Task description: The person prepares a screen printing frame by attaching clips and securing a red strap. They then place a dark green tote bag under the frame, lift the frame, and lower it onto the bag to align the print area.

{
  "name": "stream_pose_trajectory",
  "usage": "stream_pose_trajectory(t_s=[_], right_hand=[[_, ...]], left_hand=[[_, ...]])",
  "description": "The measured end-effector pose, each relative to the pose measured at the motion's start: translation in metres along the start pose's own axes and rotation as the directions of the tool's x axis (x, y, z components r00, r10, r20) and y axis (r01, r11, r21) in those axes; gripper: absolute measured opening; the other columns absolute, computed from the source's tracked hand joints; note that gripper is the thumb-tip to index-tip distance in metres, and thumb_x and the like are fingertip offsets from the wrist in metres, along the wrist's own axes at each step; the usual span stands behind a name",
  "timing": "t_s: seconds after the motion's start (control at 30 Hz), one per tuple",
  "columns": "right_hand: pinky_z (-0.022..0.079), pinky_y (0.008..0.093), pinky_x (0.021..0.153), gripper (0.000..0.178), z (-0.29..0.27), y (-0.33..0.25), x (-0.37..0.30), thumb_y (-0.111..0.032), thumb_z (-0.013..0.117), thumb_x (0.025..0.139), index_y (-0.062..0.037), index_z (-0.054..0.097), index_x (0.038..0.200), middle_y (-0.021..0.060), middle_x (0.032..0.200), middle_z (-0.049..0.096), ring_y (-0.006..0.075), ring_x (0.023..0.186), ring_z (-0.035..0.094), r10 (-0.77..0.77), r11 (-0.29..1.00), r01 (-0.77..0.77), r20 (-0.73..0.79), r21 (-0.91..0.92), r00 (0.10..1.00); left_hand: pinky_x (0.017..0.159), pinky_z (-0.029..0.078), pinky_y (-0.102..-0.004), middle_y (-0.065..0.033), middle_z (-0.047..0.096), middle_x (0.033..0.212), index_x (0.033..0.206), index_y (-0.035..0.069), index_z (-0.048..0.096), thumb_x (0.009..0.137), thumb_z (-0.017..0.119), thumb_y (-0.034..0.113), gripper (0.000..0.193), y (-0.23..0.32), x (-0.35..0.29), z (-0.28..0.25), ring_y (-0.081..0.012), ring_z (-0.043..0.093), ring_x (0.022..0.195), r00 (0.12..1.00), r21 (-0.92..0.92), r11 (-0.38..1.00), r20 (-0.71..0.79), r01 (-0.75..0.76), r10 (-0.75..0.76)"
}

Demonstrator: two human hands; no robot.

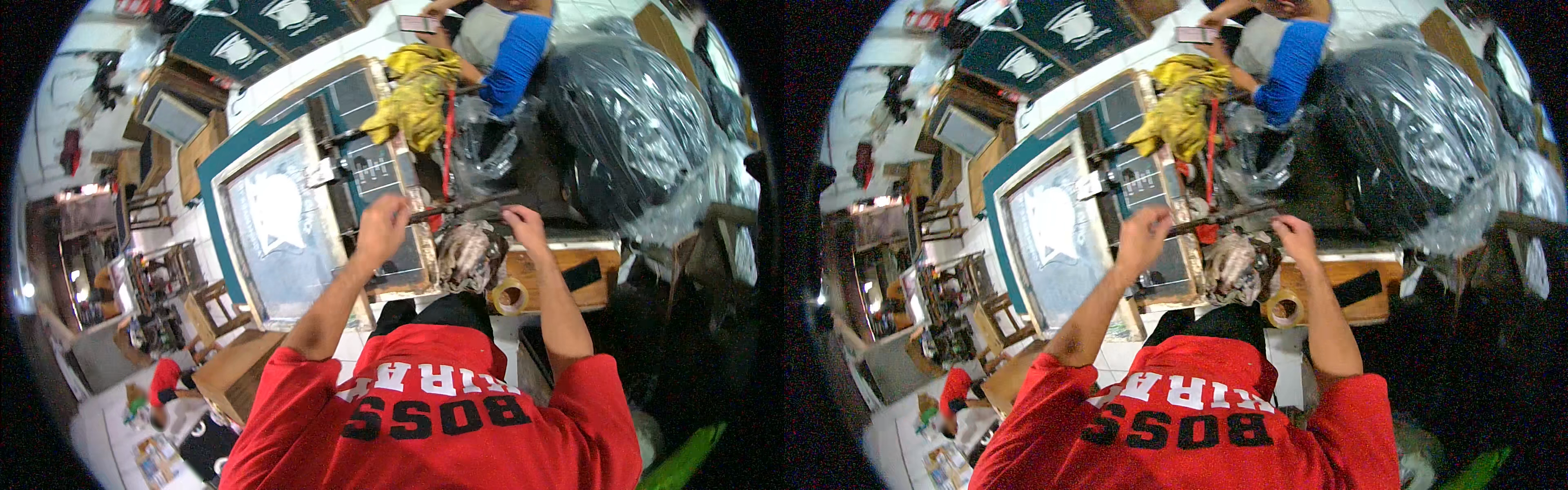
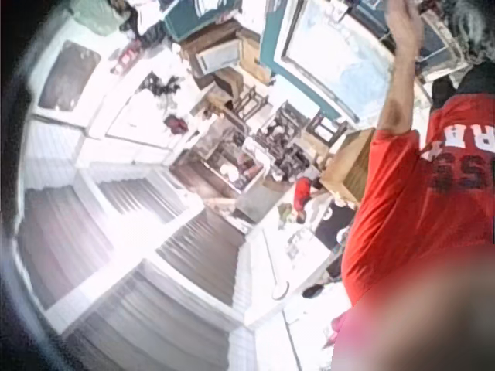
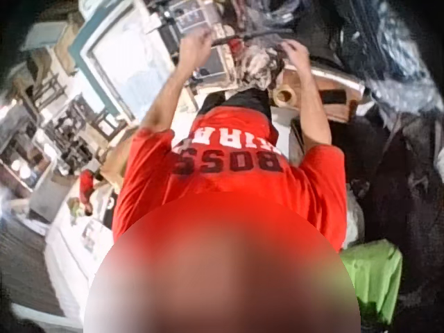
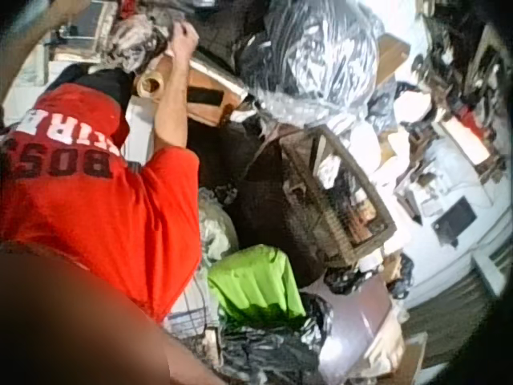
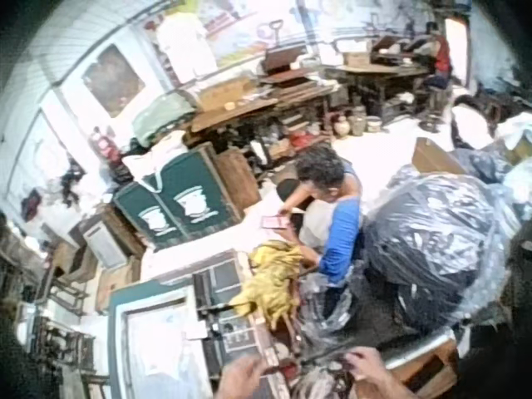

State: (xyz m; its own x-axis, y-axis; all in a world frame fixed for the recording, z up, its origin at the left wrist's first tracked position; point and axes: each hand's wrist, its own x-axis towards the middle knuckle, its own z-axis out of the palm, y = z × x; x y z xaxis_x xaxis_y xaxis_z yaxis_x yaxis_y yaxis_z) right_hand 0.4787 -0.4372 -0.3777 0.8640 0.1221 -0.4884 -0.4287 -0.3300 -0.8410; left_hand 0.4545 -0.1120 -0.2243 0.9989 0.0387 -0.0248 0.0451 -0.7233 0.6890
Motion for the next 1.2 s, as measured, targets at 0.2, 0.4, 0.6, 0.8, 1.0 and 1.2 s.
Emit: stream_pose_trajectory(t_s=[0.2, 0.4, 0.6, 0.8, 1.0, 1.2], right_hand=[[0.052, 0.0245, 0.062, 0.031, -0.046, -0.002, -0.008, 0.001, 0.052, 0.091, -0.0029, 0.065, 0.119, 0.0088, 0.091, 0.07, 0.0139, 0.072, 0.066, 0.155, 0.921, -0.072, -0.19, 0.384, 0.97], [0.056, 0.0289, 0.073, 0.032, -0.048, -0.06, -0.01, 0.003, 0.054, 0.093, 0.003, 0.06, 0.125, 0.0134, 0.101, 0.068, 0.0183, 0.083, 0.068, -0.002, 0.905, 0.148, -0.346, 0.398, 0.938], [0.055, 0.0308, 0.088, 0.028, 0.034, -0.148, -0.031, 0.0, 0.053, 0.098, 0.0067, 0.06, 0.124, 0.0167, 0.114, 0.066, 0.0212, 0.098, 0.067, -0.35, 0.886, 0.431, -0.362, 0.171, 0.864], [0.054, 0.0259, 0.083, 0.024, 0.175, -0.197, -0.111, -0.006, 0.064, 0.093, 0.0056, 0.066, 0.115, 0.0123, 0.1, 0.072, 0.0154, 0.092, 0.069, -0.503, 0.801, 0.569, -0.304, 0.188, 0.809], [0.055, 0.0275, 0.075, 0.019, 0.35, -0.19, -0.201, -0.004, 0.057, 0.09, 0.0017, 0.073, 0.099, 0.0125, 0.088, 0.074, 0.0147, 0.078, 0.07, -0.646, 0.762, 0.633, -0.111, -0.135, 0.755], [0.055, 0.0287, 0.074, 0.031, 0.485, -0.21, -0.235, 0.002, 0.044, 0.085, 0.0013, 0.073, 0.097, 0.0111, 0.085, 0.074, 0.0158, 0.081, 0.071, -0.507, 0.837, 0.54, 0.246, -0.086, 0.826]], left_hand=[[0.075, 0.054, -0.0383, -0.016, 0.069, 0.093, 0.099, -0.001, 0.069, 0.088, 0.066, 0.004, 0.012, 0.009, -0.144, -0.04, -0.0324, 0.067, 0.087, 0.998, -0.024, 0.998, 0.006, 0.062, -0.062], [0.062, 0.055, -0.031, -0.0143, 0.069, 0.09, 0.1, -0.001, 0.07, 0.088, 0.066, 0.0, 0.013, -0.016, -0.229, -0.07, -0.0244, 0.068, 0.074, 0.972, -0.114, 0.979, -0.143, 0.168, -0.184], [0.06, 0.054, -0.0298, -0.0131, 0.07, 0.091, 0.101, 0.001, 0.07, 0.088, 0.067, 0.001, 0.013, -0.067, -0.306, -0.131, -0.021, 0.068, 0.074, 0.93, -0.187, 0.96, -0.269, 0.207, -0.252], [0.06, 0.053, -0.0292, -0.0126, 0.071, 0.093, 0.103, 0.003, 0.071, 0.09, 0.068, 0.007, 0.014, -0.132, -0.464, -0.213, -0.0214, 0.068, 0.077, 0.808, -0.207, 0.927, -0.454, 0.314, -0.375], [0.065, 0.053, -0.0299, -0.0119, 0.072, 0.095, 0.106, 0.003, 0.071, 0.091, 0.068, 0.014, 0.019, -0.189, -0.622, -0.251, -0.0197, 0.069, 0.08, 0.563, -0.377, 0.754, -0.505, 0.538, -0.654], [0.068, 0.053, -0.0316, -0.0133, 0.072, 0.097, 0.114, 0.003, 0.069, 0.09, 0.068, 0.016, 0.027, -0.274, -0.689, -0.269, -0.0203, 0.069, 0.084, 0.571, -0.426, 0.669, -0.351, 0.608, -0.742]])
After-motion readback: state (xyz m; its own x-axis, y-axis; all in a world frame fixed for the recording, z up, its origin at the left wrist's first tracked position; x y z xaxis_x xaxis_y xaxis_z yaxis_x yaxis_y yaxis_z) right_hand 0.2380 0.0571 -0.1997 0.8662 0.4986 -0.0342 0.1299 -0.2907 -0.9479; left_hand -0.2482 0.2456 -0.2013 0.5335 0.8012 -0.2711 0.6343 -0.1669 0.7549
